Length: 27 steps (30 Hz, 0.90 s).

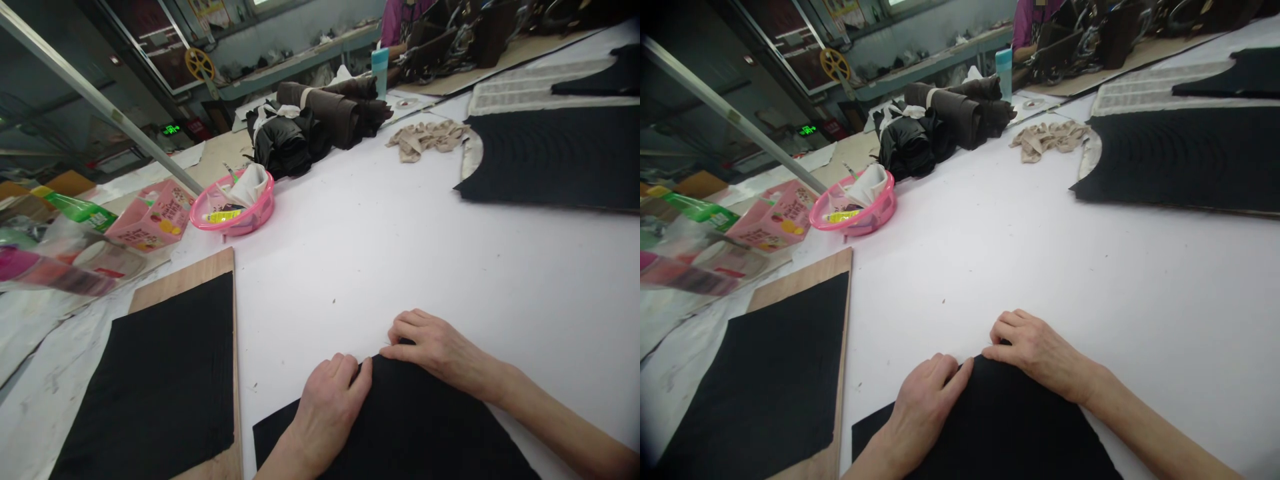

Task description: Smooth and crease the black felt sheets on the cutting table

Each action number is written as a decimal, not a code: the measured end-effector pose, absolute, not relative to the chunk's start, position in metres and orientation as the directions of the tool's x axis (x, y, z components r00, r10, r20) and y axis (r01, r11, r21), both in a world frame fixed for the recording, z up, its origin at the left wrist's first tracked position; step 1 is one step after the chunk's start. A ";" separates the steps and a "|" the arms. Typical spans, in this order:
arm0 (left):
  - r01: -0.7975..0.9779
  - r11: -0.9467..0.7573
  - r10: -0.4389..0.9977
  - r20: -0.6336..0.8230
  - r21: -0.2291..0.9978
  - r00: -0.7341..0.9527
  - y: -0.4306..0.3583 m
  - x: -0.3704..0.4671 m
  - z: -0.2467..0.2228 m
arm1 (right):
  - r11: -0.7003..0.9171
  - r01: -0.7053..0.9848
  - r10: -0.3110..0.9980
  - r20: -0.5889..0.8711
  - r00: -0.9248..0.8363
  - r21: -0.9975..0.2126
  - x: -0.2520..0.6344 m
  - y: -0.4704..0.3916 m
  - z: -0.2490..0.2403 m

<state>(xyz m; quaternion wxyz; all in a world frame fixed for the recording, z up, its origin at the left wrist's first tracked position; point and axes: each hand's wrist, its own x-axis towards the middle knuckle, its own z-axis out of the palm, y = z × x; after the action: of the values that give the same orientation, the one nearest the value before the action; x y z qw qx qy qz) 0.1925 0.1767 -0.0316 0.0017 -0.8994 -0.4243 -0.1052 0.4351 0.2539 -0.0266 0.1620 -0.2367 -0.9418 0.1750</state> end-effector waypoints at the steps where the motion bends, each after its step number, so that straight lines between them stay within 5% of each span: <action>1: 0.760 -0.644 0.759 0.201 0.092 0.619 0.177 0.193 -0.032 | 0.827 0.391 0.503 0.223 -0.835 -0.404 0.437 0.254 -0.027; 19: 0.740 -0.670 0.741 -0.016 0.068 0.672 0.183 0.200 -0.016 | 0.833 0.418 0.518 0.244 -0.820 -0.363 0.440 0.250 -0.032; 27: 0.773 -0.625 0.780 0.103 0.105 0.617 0.180 0.220 -0.028 | 0.838 0.400 0.508 0.267 -0.819 -0.371 0.441 0.249 -0.032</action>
<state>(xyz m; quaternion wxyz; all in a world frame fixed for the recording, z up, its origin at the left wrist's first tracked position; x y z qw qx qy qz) 0.2201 0.1805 -0.0277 -0.0251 -0.8988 -0.4320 -0.0692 0.4405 0.2489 -0.0321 0.1805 -0.2411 -0.9416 0.1506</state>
